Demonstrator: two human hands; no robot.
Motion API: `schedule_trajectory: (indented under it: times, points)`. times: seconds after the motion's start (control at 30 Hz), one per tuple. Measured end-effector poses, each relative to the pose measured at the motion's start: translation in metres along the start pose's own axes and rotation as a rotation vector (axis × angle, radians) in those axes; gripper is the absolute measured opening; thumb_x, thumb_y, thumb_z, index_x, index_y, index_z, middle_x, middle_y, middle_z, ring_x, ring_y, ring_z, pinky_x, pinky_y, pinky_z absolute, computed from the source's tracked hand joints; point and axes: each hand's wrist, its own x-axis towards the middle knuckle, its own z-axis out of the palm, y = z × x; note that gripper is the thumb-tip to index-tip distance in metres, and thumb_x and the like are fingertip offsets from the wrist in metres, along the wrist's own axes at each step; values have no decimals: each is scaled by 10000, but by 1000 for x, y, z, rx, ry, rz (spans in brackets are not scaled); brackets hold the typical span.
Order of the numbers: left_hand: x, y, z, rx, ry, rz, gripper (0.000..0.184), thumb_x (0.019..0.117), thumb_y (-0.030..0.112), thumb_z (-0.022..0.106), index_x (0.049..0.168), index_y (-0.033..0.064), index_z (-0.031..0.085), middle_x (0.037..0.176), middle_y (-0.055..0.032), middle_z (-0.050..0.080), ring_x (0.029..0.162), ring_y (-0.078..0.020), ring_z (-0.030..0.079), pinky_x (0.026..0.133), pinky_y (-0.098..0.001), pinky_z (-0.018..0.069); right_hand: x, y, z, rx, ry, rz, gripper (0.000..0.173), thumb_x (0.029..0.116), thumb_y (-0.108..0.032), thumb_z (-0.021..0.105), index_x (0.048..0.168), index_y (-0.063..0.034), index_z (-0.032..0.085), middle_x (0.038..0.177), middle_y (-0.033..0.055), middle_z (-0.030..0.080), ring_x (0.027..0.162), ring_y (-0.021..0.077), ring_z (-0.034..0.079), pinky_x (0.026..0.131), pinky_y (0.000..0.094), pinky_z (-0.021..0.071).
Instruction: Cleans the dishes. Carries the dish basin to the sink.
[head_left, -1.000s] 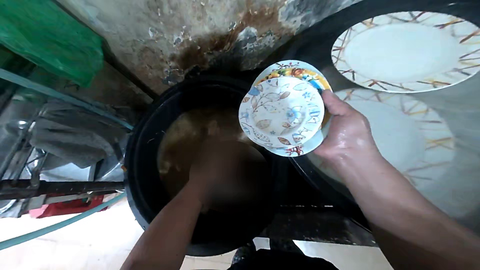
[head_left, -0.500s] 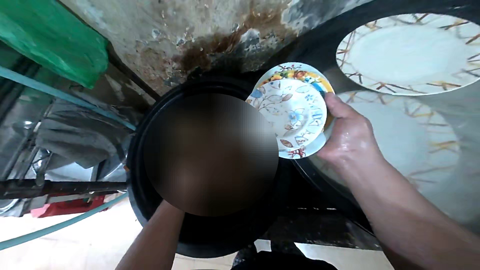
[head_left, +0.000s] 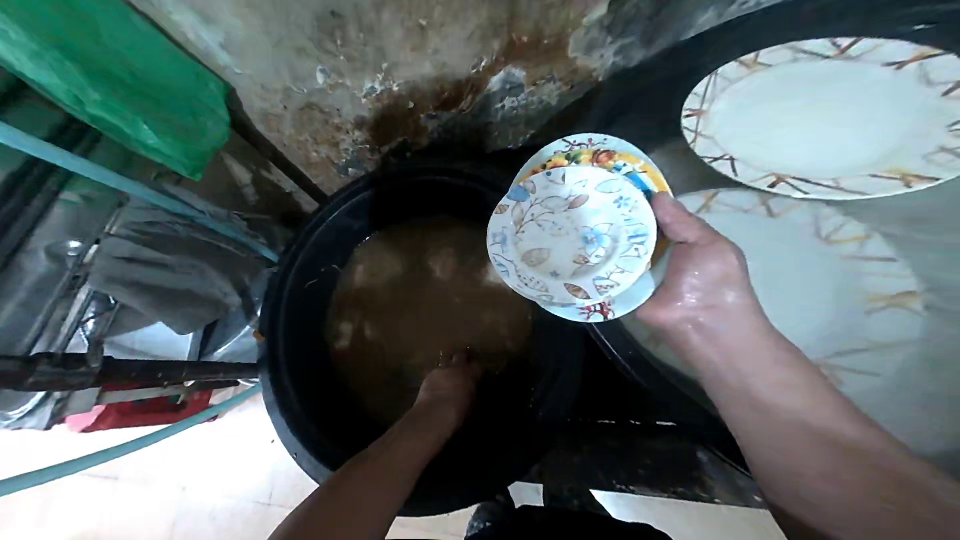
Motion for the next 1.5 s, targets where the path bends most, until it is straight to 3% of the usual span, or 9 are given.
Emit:
schedule_trajectory:
  times: [0.13,0.23,0.43,0.57,0.73,0.93,1.1,1.3,1.5]
  points:
    - [-12,-11,-21,-314,-8,-95,413,1019,211,590,1416,109,542,1346,-178,621,1217,-341,627,1027,-543,507,1,0,-4,-10,-9,11,367,1098,-319,405,1384,-141,549,1172,85,701,1073,217,699,916,474,596]
    - [-9,-33,-24,-645,-95,-81,369,982,83,622,1340,26,551,1151,-157,625,923,-219,650,823,-393,570,0,0,-2,-24,3,4,358,1095,-314,419,1387,-142,535,1159,80,704,1061,208,704,904,461,603]
    - [-17,-68,-31,-946,-131,18,716,924,-37,593,1568,171,360,1226,-97,618,939,-149,633,802,-322,551,0,1,-3,-5,5,2,355,1097,-322,419,1368,-134,551,1151,81,707,1053,210,706,902,463,605]
    - [-30,-75,-37,-1066,-85,38,488,928,-42,604,1398,88,583,1185,-79,655,973,-132,630,852,-312,538,-1,1,-1,0,0,-4,336,1102,-324,400,1333,-134,553,1118,72,708,1024,205,709,880,458,610]
    - [-58,-69,-48,-1282,25,-54,264,988,-3,588,1248,21,549,861,-48,628,716,-113,616,683,-259,552,-3,2,1,-1,-10,-1,332,1101,-326,396,1321,-145,568,1111,57,709,1018,195,708,870,447,609]
    - [-59,-72,-18,-1055,41,-108,500,918,63,697,1393,69,543,1164,-107,673,938,-187,684,833,-368,583,-8,6,1,-31,-37,4,330,1088,-348,427,1316,-156,569,1102,44,710,1004,181,706,861,446,609]
    - [-87,-59,-17,-1285,232,21,427,938,47,700,1327,31,525,1033,-102,699,823,-181,687,755,-338,594,-21,4,-12,39,-19,43,385,1085,-405,415,1332,-148,560,1067,76,715,933,207,715,784,458,615]
    - [-87,-68,9,-666,41,37,363,1014,301,651,1252,30,688,1236,-177,691,1181,-315,642,1064,-538,475,-61,-17,-32,124,90,37,427,1105,-365,364,1304,-58,585,1068,169,709,948,283,714,811,515,606]
    - [-98,-78,-4,-863,258,-11,375,1046,273,599,1363,73,604,1008,-102,694,770,-172,654,721,-363,559,-131,-78,-84,-7,145,-168,433,1098,-430,315,1245,-148,609,1036,70,722,915,189,721,759,442,628]
